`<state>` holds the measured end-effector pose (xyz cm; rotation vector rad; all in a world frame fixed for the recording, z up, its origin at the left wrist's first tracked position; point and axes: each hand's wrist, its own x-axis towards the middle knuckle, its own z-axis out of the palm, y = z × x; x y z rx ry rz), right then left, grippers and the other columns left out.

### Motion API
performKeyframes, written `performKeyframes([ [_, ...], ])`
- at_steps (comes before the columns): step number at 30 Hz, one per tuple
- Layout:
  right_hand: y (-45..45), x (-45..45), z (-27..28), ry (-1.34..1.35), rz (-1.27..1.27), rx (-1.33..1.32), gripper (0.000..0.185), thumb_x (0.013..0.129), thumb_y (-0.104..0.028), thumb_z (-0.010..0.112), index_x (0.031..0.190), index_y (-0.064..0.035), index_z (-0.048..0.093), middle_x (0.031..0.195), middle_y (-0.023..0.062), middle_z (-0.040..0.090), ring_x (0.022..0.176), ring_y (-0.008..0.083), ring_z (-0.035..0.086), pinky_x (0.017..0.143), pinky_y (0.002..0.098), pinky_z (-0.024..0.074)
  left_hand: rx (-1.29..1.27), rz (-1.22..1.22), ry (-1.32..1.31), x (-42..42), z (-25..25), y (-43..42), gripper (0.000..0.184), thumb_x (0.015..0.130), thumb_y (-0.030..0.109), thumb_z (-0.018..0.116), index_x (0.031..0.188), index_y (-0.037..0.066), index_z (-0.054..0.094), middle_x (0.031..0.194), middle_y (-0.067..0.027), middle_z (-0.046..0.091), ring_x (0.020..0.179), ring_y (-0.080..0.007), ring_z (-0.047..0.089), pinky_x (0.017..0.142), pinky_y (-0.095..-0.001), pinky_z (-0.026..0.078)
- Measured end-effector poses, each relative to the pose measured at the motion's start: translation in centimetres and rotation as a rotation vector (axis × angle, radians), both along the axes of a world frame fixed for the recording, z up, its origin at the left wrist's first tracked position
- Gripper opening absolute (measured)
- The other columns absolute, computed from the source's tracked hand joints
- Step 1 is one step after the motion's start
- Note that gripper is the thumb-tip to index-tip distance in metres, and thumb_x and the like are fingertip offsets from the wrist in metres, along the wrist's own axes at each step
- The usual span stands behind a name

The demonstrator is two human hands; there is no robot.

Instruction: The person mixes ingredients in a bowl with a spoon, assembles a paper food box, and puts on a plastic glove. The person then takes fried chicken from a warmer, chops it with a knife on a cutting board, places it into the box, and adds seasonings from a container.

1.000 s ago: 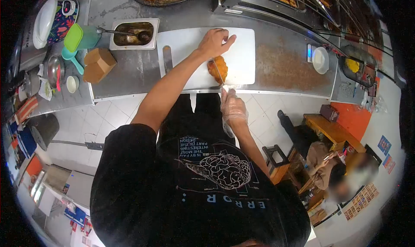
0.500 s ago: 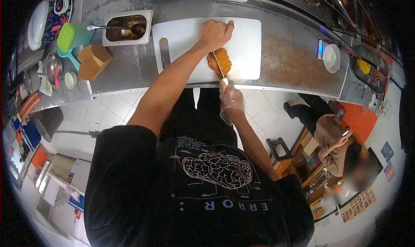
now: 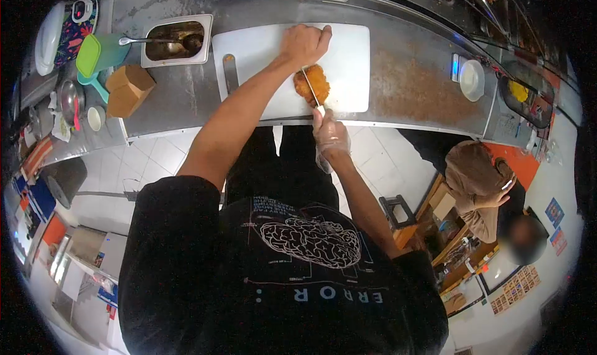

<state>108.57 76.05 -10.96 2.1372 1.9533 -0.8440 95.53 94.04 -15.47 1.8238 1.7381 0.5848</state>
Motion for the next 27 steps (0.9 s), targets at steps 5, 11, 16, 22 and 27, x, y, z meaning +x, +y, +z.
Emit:
performKeyframes([
  [5,1.4,0.1,4.3,0.019,-0.068,-0.151,0.048,0.099,-0.044,0.038,0.101,0.0006,0.055,0.066,0.0289,0.061,0.066,0.0475,0.062,0.058,0.0557,0.0490,0.005,0.024,-0.103,0.3,2.1,1.1,0.055,0.093,0.039,0.043,0.061,0.003,0.068,0.059,-0.0222,0.061,0.061,-0.0404,0.064,0.067,-0.0482,0.052],
  [11,1.7,1.3,4.0,0.050,-0.103,-0.105,0.044,0.100,-0.040,0.042,0.098,0.0012,0.057,0.066,0.0301,0.061,0.066,0.0483,0.062,0.059,0.0559,0.0479,-0.020,0.012,-0.159,2.0,2.0,1.8,0.053,0.093,0.038,0.043,0.063,0.003,0.069,0.061,-0.0234,0.062,0.063,-0.0413,0.064,0.069,-0.0473,0.053],
  [16,1.9,1.1,5.8,-0.005,-0.109,-0.180,0.043,0.099,-0.042,0.042,0.101,-0.0013,0.057,0.069,0.0302,0.061,0.070,0.0491,0.062,0.062,0.0565,0.0480,-0.033,-0.022,-0.165,2.1,1.8,1.3,0.056,0.093,0.036,0.042,0.056,0.000,0.065,0.056,-0.0240,0.058,0.057,-0.0417,0.061,0.067,-0.0498,0.051],
  [22,2.1,1.3,5.5,-0.044,-0.126,-0.210,0.042,0.098,-0.042,0.043,0.097,-0.0013,0.056,0.067,0.0290,0.061,0.067,0.0483,0.062,0.059,0.0551,0.0487,-0.035,-0.054,-0.149,2.8,1.0,1.1,0.056,0.092,0.034,0.042,0.052,0.001,0.063,0.053,-0.0237,0.057,0.054,-0.0395,0.060,0.063,-0.0474,0.052],
  [27,0.6,1.3,-0.5,-0.018,-0.069,-0.052,0.050,0.099,-0.044,0.039,0.089,0.0019,0.056,0.061,0.0250,0.061,0.059,0.0426,0.064,0.051,0.0498,0.0517,-0.026,-0.122,-0.055,2.5,0.3,1.1,0.056,0.092,0.035,0.041,0.055,0.002,0.065,0.054,-0.0227,0.058,0.054,-0.0385,0.061,0.062,-0.0463,0.052],
])
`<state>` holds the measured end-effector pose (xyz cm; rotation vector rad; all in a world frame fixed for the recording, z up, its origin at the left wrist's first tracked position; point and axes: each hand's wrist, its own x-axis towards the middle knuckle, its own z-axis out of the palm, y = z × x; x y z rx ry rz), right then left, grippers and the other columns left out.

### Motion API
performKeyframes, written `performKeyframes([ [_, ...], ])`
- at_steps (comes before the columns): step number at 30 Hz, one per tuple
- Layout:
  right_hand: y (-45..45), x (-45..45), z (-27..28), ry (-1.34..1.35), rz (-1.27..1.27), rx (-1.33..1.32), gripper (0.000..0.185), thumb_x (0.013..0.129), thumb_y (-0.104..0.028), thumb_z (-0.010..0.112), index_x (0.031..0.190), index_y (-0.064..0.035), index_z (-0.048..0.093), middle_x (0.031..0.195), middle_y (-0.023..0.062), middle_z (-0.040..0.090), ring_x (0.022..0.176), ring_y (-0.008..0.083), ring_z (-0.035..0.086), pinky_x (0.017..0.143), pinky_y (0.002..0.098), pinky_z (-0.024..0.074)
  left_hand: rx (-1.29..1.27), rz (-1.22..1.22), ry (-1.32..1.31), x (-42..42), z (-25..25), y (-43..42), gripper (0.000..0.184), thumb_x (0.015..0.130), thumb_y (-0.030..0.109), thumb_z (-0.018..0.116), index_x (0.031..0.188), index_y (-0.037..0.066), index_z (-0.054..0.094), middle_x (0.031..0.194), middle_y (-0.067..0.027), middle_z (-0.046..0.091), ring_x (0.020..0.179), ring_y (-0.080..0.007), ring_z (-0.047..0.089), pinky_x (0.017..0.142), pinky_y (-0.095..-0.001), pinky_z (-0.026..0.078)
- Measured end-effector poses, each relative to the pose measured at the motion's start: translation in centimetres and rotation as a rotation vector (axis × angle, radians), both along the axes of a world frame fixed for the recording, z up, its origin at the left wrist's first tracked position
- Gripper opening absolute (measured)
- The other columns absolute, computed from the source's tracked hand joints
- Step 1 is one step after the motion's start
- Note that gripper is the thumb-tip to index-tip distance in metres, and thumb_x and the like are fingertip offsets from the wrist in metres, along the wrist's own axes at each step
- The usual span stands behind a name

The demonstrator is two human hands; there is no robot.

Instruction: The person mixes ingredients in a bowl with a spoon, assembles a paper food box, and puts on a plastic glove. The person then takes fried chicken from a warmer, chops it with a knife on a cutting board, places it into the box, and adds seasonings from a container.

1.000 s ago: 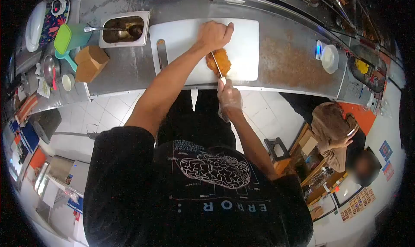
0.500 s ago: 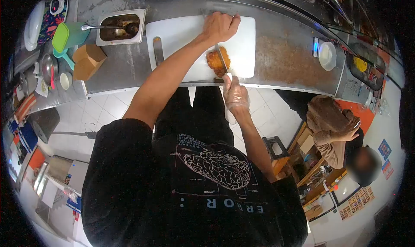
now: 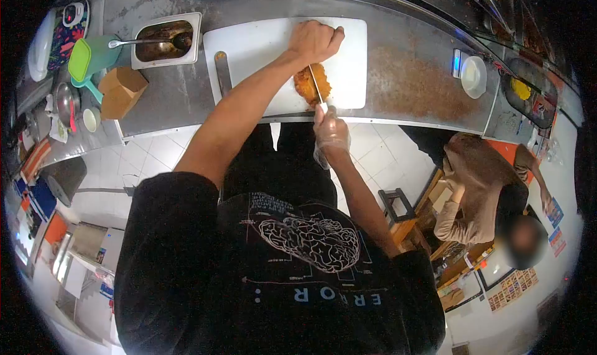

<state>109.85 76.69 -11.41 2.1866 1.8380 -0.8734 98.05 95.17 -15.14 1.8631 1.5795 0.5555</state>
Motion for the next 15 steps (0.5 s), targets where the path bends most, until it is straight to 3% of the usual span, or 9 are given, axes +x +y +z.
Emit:
performKeyframes([
  [5,-0.3,0.0,-1.4,0.022,0.003,0.135,0.049,0.098,-0.043,0.044,0.093,0.0033,0.058,0.059,0.0240,0.061,0.057,0.0403,0.064,0.049,0.0483,0.0521,0.028,0.002,0.008,-0.1,0.2,0.0,0.054,0.092,0.037,0.041,0.060,0.002,0.067,0.057,-0.0218,0.060,0.057,-0.0378,0.063,0.061,-0.0463,0.052],
  [8,-1.0,0.9,-0.7,0.030,-0.025,0.059,0.047,0.098,-0.042,0.045,0.095,0.0030,0.059,0.062,0.0238,0.062,0.059,0.0403,0.065,0.050,0.0480,0.0524,-0.115,0.014,0.033,-0.1,0.3,0.6,0.053,0.092,0.038,0.041,0.064,0.002,0.069,0.065,-0.0223,0.063,0.065,-0.0386,0.065,0.069,-0.0467,0.053],
  [10,0.2,0.9,-0.9,0.054,-0.035,0.061,0.048,0.098,-0.042,0.045,0.096,0.0026,0.060,0.063,0.0242,0.062,0.060,0.0405,0.065,0.051,0.0483,0.0525,-0.073,0.013,0.043,0.1,0.3,0.8,0.054,0.092,0.038,0.040,0.064,0.002,0.069,0.065,-0.0219,0.064,0.065,-0.0384,0.065,0.070,-0.0467,0.053],
  [13,1.0,1.6,0.0,0.101,0.027,-0.041,0.046,0.098,-0.042,0.044,0.115,-0.0018,0.058,0.067,0.0256,0.063,0.063,0.0410,0.066,0.055,0.0504,0.0523,-0.088,0.062,0.058,0.3,0.7,0.1,0.053,0.092,0.039,0.040,0.066,0.003,0.070,0.065,-0.0209,0.064,0.066,-0.0377,0.066,0.071,-0.0470,0.053],
  [15,1.1,0.7,-1.0,0.094,-0.059,0.098,0.051,0.098,-0.045,0.041,0.108,0.0003,0.063,0.069,0.0276,0.063,0.068,0.0439,0.065,0.060,0.0516,0.0524,-0.167,-0.082,0.035,-0.5,1.5,1.4,0.051,0.091,0.039,0.041,0.067,0.004,0.071,0.064,-0.0209,0.064,0.063,-0.0387,0.065,0.071,-0.0472,0.053],
])
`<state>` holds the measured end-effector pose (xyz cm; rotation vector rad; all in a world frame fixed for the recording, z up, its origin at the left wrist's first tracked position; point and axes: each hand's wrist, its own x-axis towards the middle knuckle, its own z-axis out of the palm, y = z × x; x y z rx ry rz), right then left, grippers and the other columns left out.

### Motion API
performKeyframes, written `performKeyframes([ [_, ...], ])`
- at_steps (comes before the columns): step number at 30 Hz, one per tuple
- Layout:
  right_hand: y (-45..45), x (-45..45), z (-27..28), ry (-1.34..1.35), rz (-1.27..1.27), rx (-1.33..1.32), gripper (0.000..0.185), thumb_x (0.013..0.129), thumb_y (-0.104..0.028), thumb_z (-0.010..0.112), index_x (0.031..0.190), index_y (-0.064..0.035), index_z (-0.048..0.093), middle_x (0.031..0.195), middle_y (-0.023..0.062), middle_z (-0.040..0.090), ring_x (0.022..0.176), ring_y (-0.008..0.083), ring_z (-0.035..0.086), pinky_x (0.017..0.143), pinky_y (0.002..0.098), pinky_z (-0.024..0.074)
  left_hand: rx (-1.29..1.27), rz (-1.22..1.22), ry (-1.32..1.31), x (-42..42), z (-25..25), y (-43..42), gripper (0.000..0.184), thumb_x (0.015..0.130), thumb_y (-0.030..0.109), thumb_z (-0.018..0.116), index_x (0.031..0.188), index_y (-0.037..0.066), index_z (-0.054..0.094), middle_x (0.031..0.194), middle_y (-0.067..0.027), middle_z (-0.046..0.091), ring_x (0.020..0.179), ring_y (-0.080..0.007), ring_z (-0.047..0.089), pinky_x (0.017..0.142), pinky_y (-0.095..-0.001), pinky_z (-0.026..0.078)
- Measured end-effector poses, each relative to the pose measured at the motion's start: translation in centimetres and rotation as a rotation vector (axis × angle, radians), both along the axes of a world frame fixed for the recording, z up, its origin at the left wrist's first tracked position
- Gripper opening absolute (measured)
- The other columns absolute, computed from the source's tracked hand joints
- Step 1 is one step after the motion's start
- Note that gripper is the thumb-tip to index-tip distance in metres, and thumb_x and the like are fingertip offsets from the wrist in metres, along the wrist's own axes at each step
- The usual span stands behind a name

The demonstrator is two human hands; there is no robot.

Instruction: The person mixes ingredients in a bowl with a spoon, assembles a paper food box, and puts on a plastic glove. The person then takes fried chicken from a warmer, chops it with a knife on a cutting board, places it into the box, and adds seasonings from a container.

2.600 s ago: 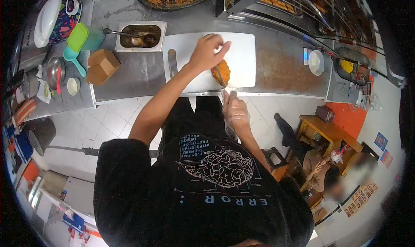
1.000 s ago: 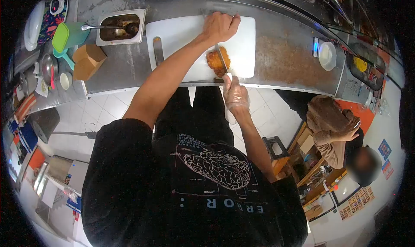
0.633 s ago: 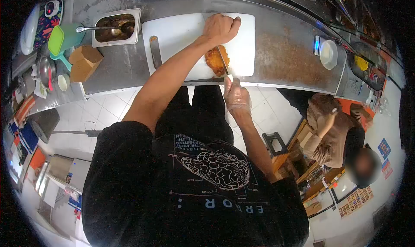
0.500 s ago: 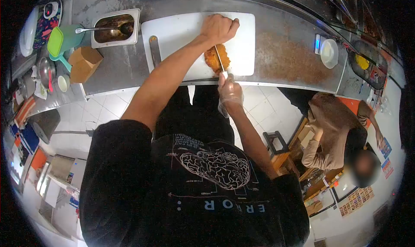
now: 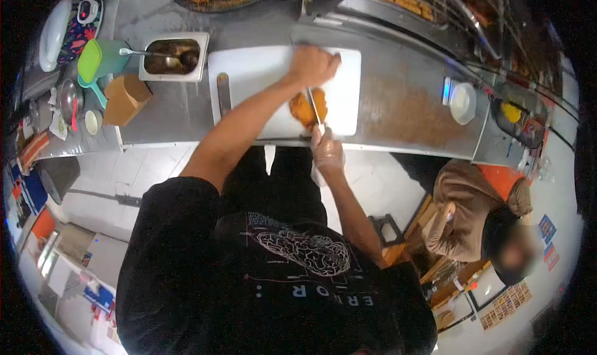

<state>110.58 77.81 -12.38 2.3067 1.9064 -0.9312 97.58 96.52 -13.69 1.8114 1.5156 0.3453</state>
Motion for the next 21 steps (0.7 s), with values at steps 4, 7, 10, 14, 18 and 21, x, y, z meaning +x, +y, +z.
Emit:
performKeyframes([
  [4,1.3,0.6,1.4,0.016,0.058,-0.120,0.053,0.098,-0.047,0.041,0.107,0.0013,0.062,0.070,0.0289,0.063,0.072,0.0462,0.064,0.064,0.0520,0.0517,0.271,0.163,-0.068,0.8,-1.5,-0.9,0.047,0.090,0.035,0.047,0.060,0.005,0.067,0.058,-0.0170,0.062,0.054,-0.0370,0.061,0.058,-0.0453,0.051],
  [7,0.9,1.8,4.7,0.083,0.144,0.016,0.054,0.093,-0.047,0.053,0.119,0.0008,0.058,0.072,0.0258,0.064,0.067,0.0428,0.064,0.061,0.0496,0.0512,0.443,0.259,-0.368,-1.3,2.3,-2.9,0.043,0.089,0.027,0.053,0.053,0.004,0.058,0.054,-0.0176,0.057,0.051,-0.0357,0.059,0.050,-0.0433,0.045],
  [10,1.4,1.1,6.6,0.113,0.193,0.028,0.066,0.083,-0.055,0.065,0.119,-0.0004,0.060,0.084,0.0243,0.067,0.079,0.0406,0.066,0.070,0.0476,0.0528,0.585,0.350,-0.463,-6.2,7.4,-7.6,0.039,0.087,0.015,0.056,0.053,0.001,0.046,0.049,-0.0158,0.045,0.043,-0.0326,0.047,0.044,-0.0405,0.034],
  [14,3.8,-2.0,5.8,0.064,0.331,0.357,0.077,0.070,-0.049,0.079,0.121,0.0031,0.055,0.106,0.0204,0.059,0.102,0.0357,0.056,0.094,0.0447,0.0439,0.492,0.570,-0.371,-12.3,10.1,-16.5,0.035,0.089,0.010,0.055,0.058,-0.001,0.045,0.049,-0.0124,0.035,0.040,-0.0206,0.035,0.042,-0.0363,0.027],
  [18,4.4,-3.3,1.8,0.118,0.126,0.249,0.072,0.071,-0.045,0.077,0.120,0.0043,0.059,0.132,0.0250,0.046,0.119,0.0387,0.046,0.102,0.0414,0.0404,0.389,0.755,-0.218,-15.5,9.4,-25.0,0.036,0.091,0.011,0.055,0.059,-0.002,0.043,0.049,-0.0081,0.031,0.047,-0.0106,0.029,0.043,-0.0336,0.024],
  [21,5.4,-2.4,0.3,0.270,0.336,0.339,0.056,0.068,-0.024,0.080,0.119,-0.0088,0.062,0.113,0.0142,0.059,0.111,0.0300,0.054,0.101,0.0395,0.0402,0.357,0.903,-0.170,-15.9,9.1,-29.8,0.040,0.092,0.013,0.054,0.058,-0.002,0.040,0.049,-0.0067,0.029,0.048,-0.0099,0.028,0.044,-0.0333,0.023],
])
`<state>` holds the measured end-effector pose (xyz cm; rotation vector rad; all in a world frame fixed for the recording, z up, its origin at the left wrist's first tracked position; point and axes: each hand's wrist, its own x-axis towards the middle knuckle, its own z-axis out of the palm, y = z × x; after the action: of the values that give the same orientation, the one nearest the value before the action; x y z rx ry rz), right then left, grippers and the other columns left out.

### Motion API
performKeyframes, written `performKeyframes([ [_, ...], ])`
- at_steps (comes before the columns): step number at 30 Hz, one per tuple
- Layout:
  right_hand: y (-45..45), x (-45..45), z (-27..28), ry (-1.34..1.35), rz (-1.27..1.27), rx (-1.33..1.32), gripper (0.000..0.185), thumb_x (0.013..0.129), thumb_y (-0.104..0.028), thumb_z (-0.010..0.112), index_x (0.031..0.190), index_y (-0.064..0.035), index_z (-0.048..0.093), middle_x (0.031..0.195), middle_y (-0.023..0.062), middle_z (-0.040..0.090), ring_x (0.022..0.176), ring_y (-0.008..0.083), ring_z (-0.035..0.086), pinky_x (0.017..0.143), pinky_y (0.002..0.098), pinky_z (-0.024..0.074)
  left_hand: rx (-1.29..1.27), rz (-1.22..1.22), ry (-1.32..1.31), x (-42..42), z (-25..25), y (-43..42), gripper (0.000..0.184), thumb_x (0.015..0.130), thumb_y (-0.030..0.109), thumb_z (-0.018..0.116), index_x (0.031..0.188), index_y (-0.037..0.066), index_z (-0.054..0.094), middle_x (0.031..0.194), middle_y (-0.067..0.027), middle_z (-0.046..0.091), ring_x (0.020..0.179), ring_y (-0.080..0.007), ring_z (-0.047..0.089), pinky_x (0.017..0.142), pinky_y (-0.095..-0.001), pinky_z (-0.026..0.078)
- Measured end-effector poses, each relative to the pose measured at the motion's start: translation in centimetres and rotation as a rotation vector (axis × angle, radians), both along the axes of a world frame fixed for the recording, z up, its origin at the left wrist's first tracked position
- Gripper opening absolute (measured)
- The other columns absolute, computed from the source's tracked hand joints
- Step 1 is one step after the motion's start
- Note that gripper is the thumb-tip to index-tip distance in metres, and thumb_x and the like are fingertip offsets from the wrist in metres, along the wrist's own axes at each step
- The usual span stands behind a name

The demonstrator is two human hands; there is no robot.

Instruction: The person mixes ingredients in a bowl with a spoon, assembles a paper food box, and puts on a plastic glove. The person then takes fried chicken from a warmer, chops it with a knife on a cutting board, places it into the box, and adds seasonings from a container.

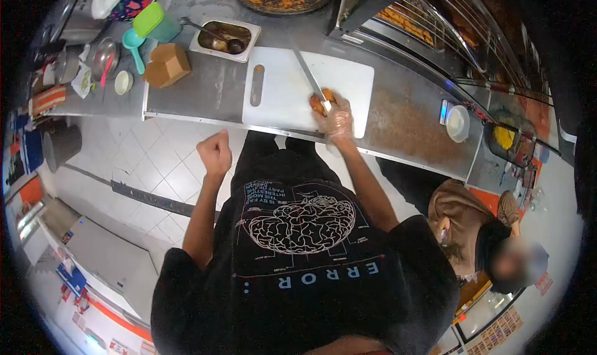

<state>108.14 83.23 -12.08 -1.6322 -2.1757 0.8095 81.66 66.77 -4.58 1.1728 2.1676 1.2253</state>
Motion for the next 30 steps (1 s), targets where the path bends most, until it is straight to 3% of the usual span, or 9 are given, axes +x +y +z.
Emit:
performKeyframes([
  [4,5.1,1.5,1.7,-0.307,0.506,-0.008,0.061,0.066,-0.028,0.079,0.124,-0.0206,0.061,0.125,0.0078,0.059,0.125,0.0299,0.046,0.108,0.0389,0.0350,-0.086,0.198,-0.001,1.3,0.0,-4.6,0.044,0.092,0.013,0.055,0.055,-0.001,0.038,0.049,-0.0025,0.027,0.049,-0.0087,0.027,0.044,-0.0328,0.020],
  [9,7.9,2.0,3.3,-0.326,0.894,0.033,0.063,0.069,-0.038,0.077,0.126,-0.0163,0.060,0.132,0.0065,0.056,0.137,0.0276,0.032,0.115,0.0400,0.0247,-0.042,0.213,-0.103,4.1,-0.4,-5.6,0.047,0.092,0.015,0.057,0.052,0.001,0.037,0.048,-0.0011,0.027,0.049,-0.0079,0.027,0.044,-0.0325,0.019],
  [12,5.6,3.3,10.1,-0.295,0.821,0.174,0.055,0.079,-0.046,0.069,0.118,-0.0074,0.063,0.131,0.0123,0.055,0.132,0.0297,0.040,0.109,0.0419,0.0335,-0.005,0.101,-0.082,5.5,0.9,-3.2,0.047,0.091,0.016,0.060,0.053,0.000,0.038,0.048,-0.0017,0.029,0.049,-0.0082,0.027,0.044,-0.0323,0.021],
  [14,3.1,4.4,13.8,-0.441,0.430,-0.189,0.048,0.091,-0.047,0.055,0.110,-0.0033,0.064,0.121,0.0197,0.060,0.110,0.0364,0.058,0.093,0.0461,0.0472,0.017,0.018,-0.116,6.7,2.2,0.0,0.046,0.091,0.017,0.060,0.054,0.000,0.038,0.048,-0.0027,0.029,0.050,-0.0084,0.028,0.044,-0.0324,0.021],
  [15,2.0,5.2,13.6,-0.439,0.413,-0.191,0.048,0.091,-0.047,0.055,0.110,-0.0033,0.064,0.121,0.0197,0.060,0.110,0.0364,0.058,0.093,0.0461,0.0472,0.040,-0.061,-0.156,7.3,2.7,2.2,0.046,0.090,0.018,0.061,0.055,0.000,0.038,0.048,-0.0038,0.028,0.050,-0.0087,0.028,0.045,-0.0325,0.022],
  [17,-0.5,7.1,12.1,-0.374,0.173,-0.271,0.051,0.098,-0.045,0.042,0.099,0.0007,0.063,0.094,0.0250,0.066,0.084,0.0428,0.064,0.075,0.0498,0.0518,0.055,-0.258,-0.107,8.8,3.1,7.0,0.045,0.090,0.019,0.063,0.058,-0.002,0.039,0.049,-0.0074,0.030,0.049,-0.0112,0.029,0.045,-0.0333,0.024],
  [23,-4.4,4.7,7.1,-0.222,-0.247,-0.253,0.040,0.099,-0.033,0.042,0.090,0.0031,0.056,0.072,0.0275,0.064,0.072,0.0450,0.064,0.066,0.0517,0.0518,0.277,-0.818,-0.023,15.0,0.0,23.2,0.038,0.090,0.028,0.060,0.067,-0.002,0.050,0.066,-0.0186,0.054,0.063,-0.0388,0.052,0.060,-0.0461,0.042],
  [27,-3.5,2.5,5.2,-0.260,-0.318,-0.328,0.044,0.100,-0.036,0.039,0.093,0.0040,0.056,0.075,0.0283,0.065,0.073,0.0445,0.065,0.066,0.0509,0.0532,0.206,-0.983,0.049,17.1,-6.2,29.4,0.034,0.092,0.026,0.056,0.072,-0.002,0.057,0.068,-0.0200,0.056,0.064,-0.0382,0.056,0.065,-0.0451,0.045],
  [30,-3.0,1.5,5.1,-0.293,-0.334,-0.429,0.044,0.100,-0.037,0.038,0.099,0.0028,0.055,0.077,0.0281,0.065,0.074,0.0448,0.065,0.067,0.0516,0.0533,-0.097,-1.028,0.103,17.6,-9.2,30.7,0.042,0.094,0.032,0.052,0.073,-0.003,0.064,0.076,-0.0231,0.063,0.074,-0.0395,0.061,0.072,-0.0469,0.048],
])
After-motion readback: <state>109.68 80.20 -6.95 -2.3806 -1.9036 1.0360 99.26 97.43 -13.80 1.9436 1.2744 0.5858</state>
